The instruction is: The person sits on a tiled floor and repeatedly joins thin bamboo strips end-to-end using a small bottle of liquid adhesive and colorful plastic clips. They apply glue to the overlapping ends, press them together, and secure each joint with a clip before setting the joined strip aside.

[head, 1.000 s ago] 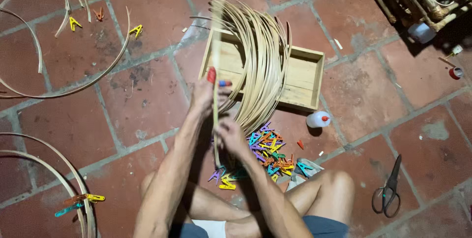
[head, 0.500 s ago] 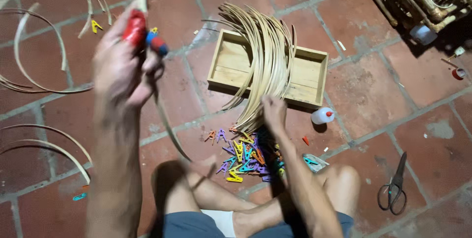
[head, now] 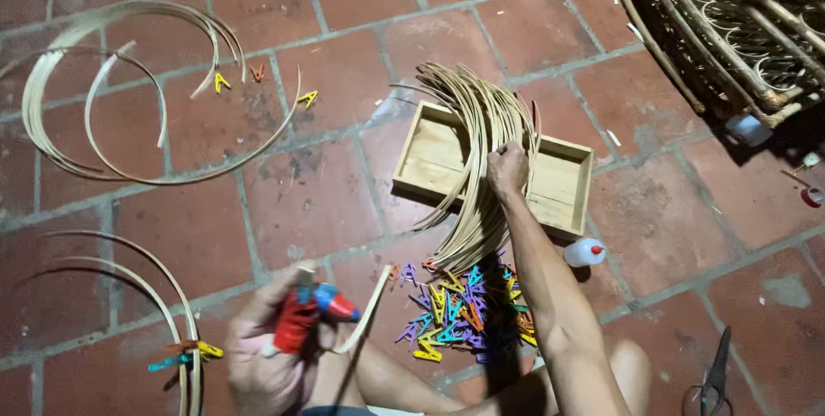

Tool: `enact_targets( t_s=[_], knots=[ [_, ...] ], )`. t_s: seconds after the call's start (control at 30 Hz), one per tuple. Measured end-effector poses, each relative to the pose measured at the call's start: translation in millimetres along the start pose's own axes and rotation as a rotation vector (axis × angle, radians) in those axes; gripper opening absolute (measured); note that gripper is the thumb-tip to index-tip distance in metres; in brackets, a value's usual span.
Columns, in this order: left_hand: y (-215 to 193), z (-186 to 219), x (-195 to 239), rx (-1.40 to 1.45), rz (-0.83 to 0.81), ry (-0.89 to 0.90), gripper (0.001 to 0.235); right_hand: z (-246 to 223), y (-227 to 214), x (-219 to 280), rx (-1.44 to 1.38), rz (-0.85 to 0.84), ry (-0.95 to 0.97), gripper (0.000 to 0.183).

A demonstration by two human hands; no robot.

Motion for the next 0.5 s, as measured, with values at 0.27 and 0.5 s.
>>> enact_targets(
  t_s=[0.27, 0.5],
  knots=[
    [-9.8, -70.1, 39.4, 0.087, -0.208, 0.022, 0.044, 9.2, 3.7, 2.5, 0.348, -0.189, -0.162, 0.023],
    [-16.0, -78.0, 57.9, 0.154, -0.136, -0.121, 0.043, -30.5, -27.1, 16.3, -0.270, -0.008, -0.350, 0.016]
  ],
)
Point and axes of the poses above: each hand's wrist, its own x-axis away from the middle knuckle, its own y-axis out of the palm, z = x × y, the point moved 4 cm from there along -x, towards the middle knuckle, and after that the axes turned 13 degrees about -y, right-handed, at the moved point
